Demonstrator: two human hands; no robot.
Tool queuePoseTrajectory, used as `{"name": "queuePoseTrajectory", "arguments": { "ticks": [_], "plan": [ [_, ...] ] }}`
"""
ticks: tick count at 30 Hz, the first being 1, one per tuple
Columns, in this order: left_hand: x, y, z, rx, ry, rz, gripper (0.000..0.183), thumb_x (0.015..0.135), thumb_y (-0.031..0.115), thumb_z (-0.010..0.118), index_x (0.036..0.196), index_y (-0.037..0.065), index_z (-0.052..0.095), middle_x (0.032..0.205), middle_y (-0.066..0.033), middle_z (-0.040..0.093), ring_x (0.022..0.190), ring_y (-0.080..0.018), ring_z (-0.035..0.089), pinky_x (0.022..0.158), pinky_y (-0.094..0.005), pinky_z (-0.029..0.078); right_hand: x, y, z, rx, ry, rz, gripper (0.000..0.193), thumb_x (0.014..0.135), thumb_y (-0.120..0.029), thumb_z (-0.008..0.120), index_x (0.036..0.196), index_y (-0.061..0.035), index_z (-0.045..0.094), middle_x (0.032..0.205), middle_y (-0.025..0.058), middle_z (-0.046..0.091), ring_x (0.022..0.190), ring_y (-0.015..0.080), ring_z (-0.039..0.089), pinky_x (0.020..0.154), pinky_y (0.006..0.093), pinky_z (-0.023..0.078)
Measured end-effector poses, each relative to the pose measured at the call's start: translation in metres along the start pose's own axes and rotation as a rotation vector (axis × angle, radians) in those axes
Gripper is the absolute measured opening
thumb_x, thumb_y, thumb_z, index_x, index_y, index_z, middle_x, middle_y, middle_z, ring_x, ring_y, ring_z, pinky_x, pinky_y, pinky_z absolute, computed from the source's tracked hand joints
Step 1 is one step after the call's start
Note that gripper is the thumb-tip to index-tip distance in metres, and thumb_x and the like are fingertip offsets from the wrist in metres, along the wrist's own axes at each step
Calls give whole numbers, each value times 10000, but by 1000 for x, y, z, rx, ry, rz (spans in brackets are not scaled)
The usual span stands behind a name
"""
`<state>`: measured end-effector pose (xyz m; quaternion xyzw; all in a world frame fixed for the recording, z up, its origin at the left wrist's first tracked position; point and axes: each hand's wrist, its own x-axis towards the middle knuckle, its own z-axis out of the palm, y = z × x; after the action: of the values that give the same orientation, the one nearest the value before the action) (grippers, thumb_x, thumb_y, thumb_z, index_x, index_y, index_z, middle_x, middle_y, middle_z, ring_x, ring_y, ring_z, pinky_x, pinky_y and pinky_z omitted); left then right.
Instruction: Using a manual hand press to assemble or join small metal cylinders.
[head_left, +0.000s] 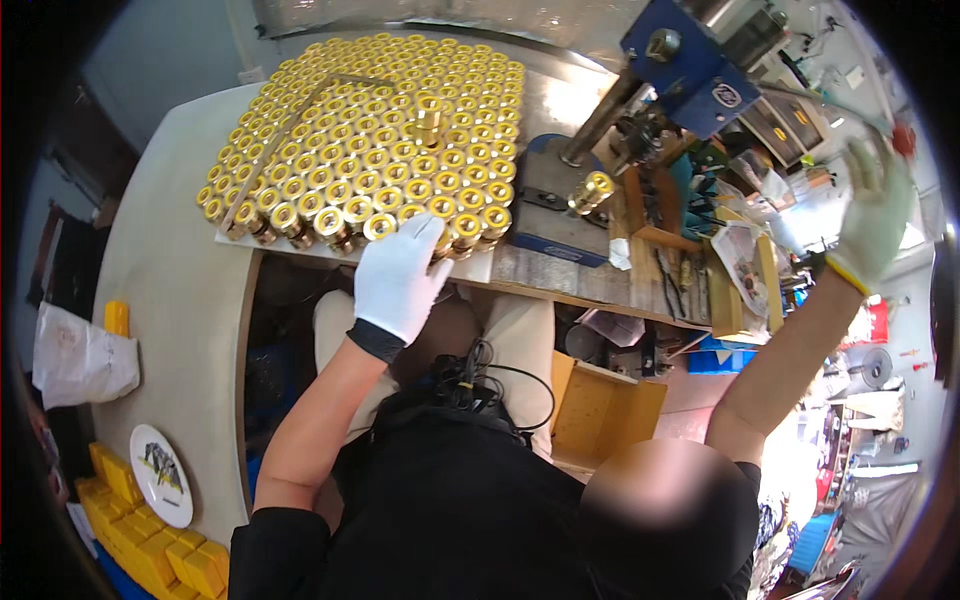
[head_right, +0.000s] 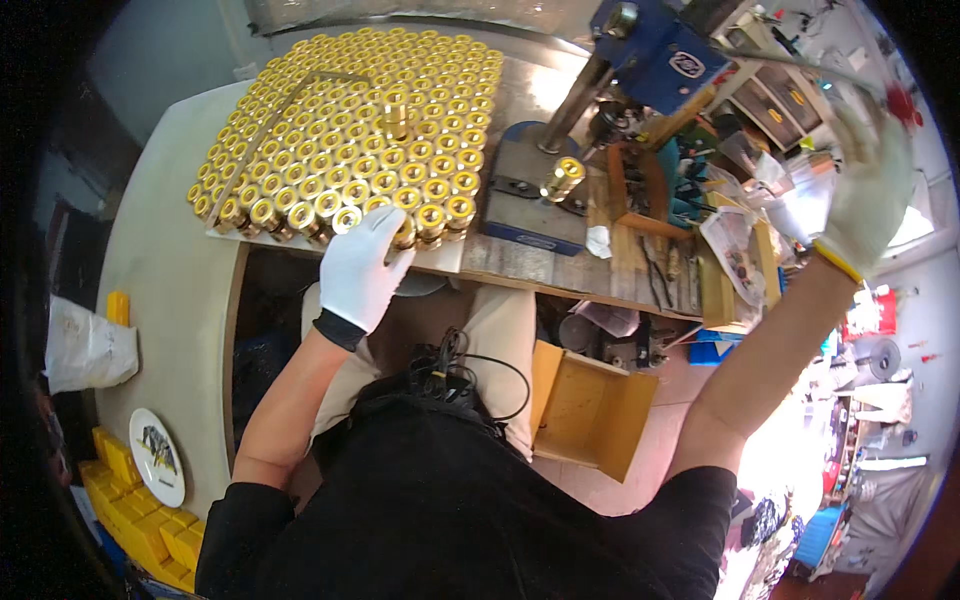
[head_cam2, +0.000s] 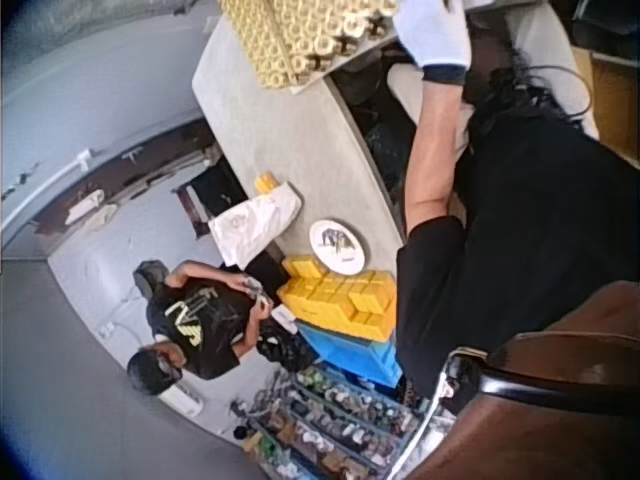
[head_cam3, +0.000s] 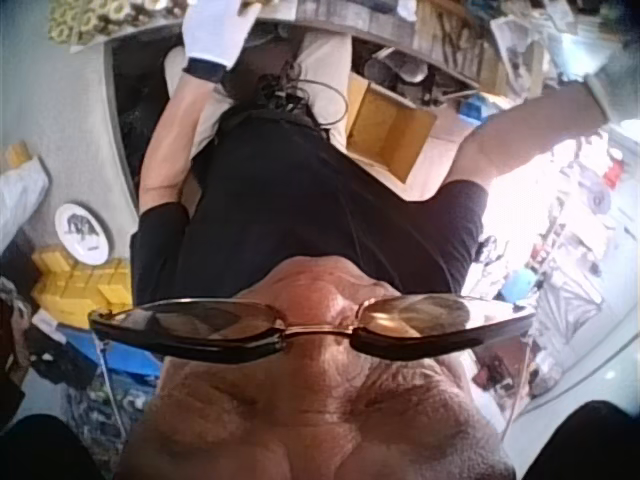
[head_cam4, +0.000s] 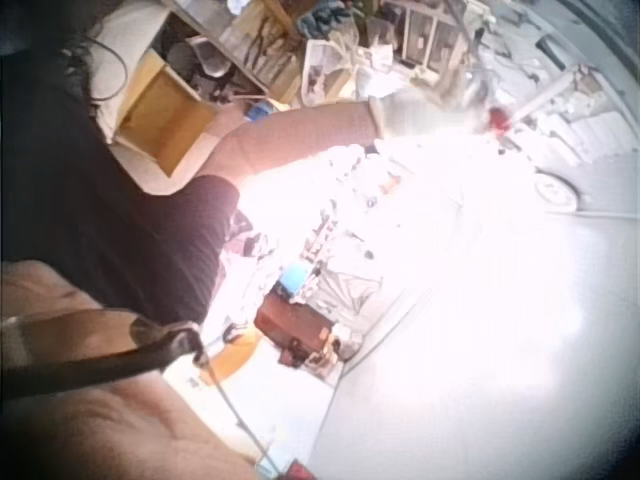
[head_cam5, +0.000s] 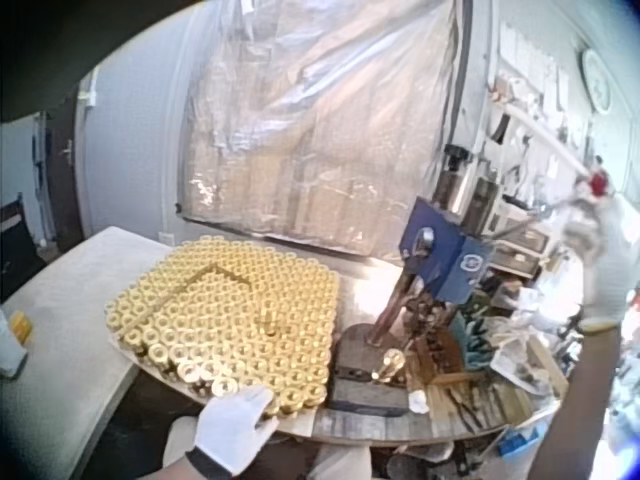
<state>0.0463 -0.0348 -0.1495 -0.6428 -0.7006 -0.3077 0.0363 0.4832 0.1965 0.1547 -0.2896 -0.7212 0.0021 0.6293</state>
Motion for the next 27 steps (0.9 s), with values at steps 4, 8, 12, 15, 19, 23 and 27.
{"name": "queuePoseTrajectory", "arguments": {
  "ticks": [4, 8, 12, 15, 19, 23, 27],
  "plan": [
    [-1, -4, 9, 86, 55, 52, 403, 844, 154, 808, 1218, 92, 673, 1182, -80, 723, 993, -326, 711, 837, -449, 569, -95, -1, 79, -7, -276, 387, 406, 1085, -260, 591, 1360, 27, 675, 1280, 143, 704, 1130, 213, 701, 973, 362, 570],
    [2, 1, 9, 57, 33, 79, 405, 842, 130, 806, 1221, 104, 667, 1148, -95, 697, 961, -336, 699, 806, -454, 557, -201, -7, 157, -315, -521, 374, 503, 886, -417, 788, 1218, -39, 766, 1100, 159, 753, 1004, 288, 737, 920, 383, 576],
    [-6, 9, 8, 48, 12, 8, 408, 837, 98, 817, 1217, 100, 670, 1077, -134, 642, 934, -368, 675, 789, -469, 542, -248, 0, 196, -370, -575, 382, 642, 819, -494, 803, 1202, 18, 750, 1125, 245, 733, 1040, 383, 720, 943, 434, 557],
    [-18, 7, 7, -27, -24, -65, 415, 841, 78, 816, 1232, 101, 681, 1112, -130, 646, 965, -369, 669, 825, -472, 544, -245, 2, 203, -358, -590, 438, 620, 819, -480, 796, 1177, 24, 751, 1134, 269, 726, 1064, 412, 708, 947, 447, 549],
    [-37, 1, 10, -124, 139, -78, 413, 845, 74, 808, 1222, 96, 644, 1184, -123, 654, 1044, -383, 661, 863, -482, 546, -249, 20, 209, -296, -540, 511, 588, 821, -491, 821, 1087, 31, 773, 1050, 227, 766, 970, 376, 743, 872, 425, 571],
    [-58, -6, 20, -224, 233, -187, 434, 860, 74, 811, 1258, 98, 638, 1251, -122, 642, 1130, -365, 649, 936, -450, 549, -266, 21, 207, -117, -393, 628, 542, 809, -370, 902, 1143, 36, 772, 1051, 160, 798, 943, 216, 768, 872, 327, 587],
    [-71, -17, 33, -411, 260, -261, 426, 851, 29, 812, 1245, 75, 660, 1257, -134, 642, 1169, -335, 650, 988, -416, 543, -264, -5, 212, -130, -342, 645, 534, 814, -324, 914, 1152, 61, 763, 1020, 140, 802, 929, 170, 754, 879, 308, 586]
  ]
}}
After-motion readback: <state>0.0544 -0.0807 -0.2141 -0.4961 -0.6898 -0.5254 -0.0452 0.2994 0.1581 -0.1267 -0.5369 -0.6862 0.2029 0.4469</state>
